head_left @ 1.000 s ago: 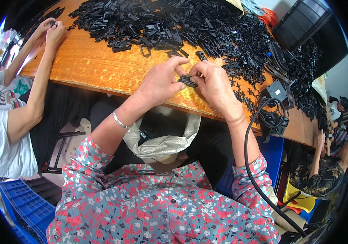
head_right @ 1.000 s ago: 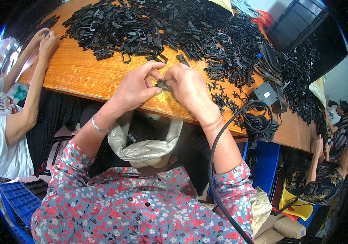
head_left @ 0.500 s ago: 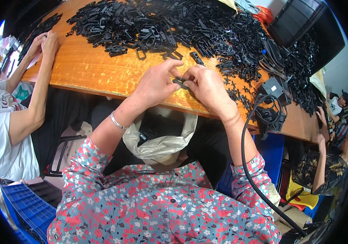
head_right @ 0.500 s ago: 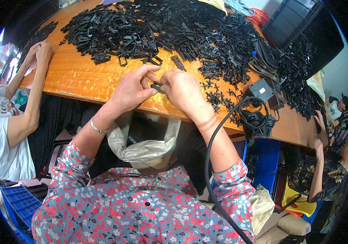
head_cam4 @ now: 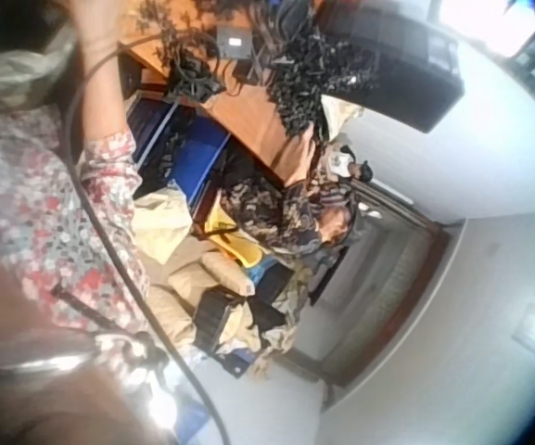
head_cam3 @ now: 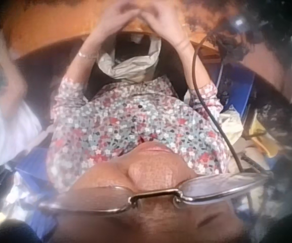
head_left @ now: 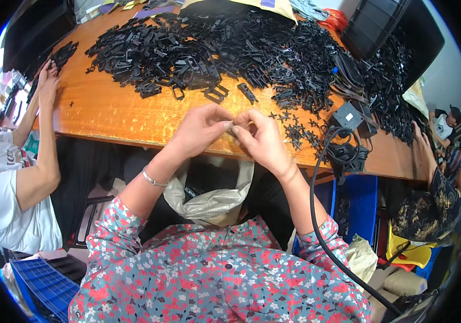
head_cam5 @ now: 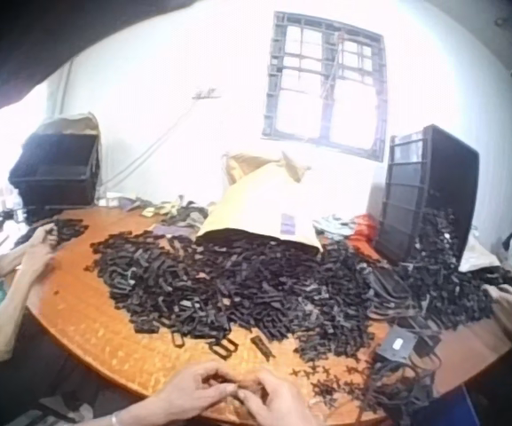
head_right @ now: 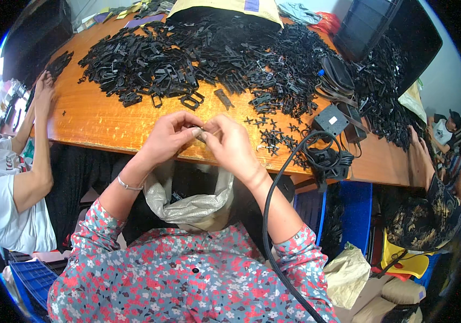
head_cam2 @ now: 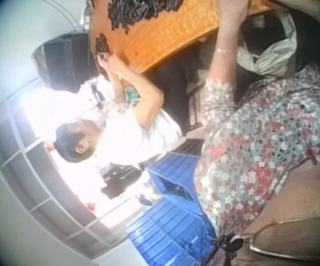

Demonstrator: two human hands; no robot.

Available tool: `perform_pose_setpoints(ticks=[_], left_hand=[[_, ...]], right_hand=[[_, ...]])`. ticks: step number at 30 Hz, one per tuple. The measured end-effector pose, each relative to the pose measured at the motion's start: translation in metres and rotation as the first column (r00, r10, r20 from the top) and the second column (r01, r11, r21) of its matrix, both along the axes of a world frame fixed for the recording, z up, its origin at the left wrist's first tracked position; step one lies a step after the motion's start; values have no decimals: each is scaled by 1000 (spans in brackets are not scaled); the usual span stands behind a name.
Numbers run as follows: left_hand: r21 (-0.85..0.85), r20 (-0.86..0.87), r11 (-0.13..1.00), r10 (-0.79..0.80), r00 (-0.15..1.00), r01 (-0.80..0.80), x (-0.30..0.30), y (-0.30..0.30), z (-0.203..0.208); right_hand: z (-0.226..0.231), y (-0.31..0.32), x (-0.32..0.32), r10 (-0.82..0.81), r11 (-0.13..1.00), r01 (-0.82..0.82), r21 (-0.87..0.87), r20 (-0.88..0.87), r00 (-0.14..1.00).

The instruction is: The person repeatedly picks up plastic components from the table, fits and snaps the pieces together by hand, and drops the assembled pieces into a bag.

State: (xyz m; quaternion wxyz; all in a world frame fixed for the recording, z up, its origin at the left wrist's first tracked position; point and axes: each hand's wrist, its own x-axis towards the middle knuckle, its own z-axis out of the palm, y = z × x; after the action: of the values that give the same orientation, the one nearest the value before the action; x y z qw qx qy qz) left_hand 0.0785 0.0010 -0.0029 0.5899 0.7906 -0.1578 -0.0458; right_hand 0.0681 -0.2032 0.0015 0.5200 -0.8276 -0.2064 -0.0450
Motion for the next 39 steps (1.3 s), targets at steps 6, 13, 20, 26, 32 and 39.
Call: perform_pose_setpoints(ticks=[6,13,20,26,32,39], left_hand=[[-51,106,993,-105,989,111,-4,-18,25],[190,407,972,-204,890,136,61,-28,36],[641,597,742,-318,737,-199,106,-49,21],[675,619,702,-370,693,-227,100,-45,26],[526,595,840,-251,763,-135,52,-38,42],[-376,-17,926,-36,999,27,-12,-21,19]], right_hand=[[-3,-32,-2,394,820,-15,572,-545,740],[-10,-48,-19,427,740,124,662,-603,674],[-10,-49,-35,449,678,169,715,-585,675],[-5,-48,-33,420,671,174,721,-563,712],[8,-25,-23,222,602,211,770,-415,882],[-5,-9,-36,326,531,209,821,-426,844]])
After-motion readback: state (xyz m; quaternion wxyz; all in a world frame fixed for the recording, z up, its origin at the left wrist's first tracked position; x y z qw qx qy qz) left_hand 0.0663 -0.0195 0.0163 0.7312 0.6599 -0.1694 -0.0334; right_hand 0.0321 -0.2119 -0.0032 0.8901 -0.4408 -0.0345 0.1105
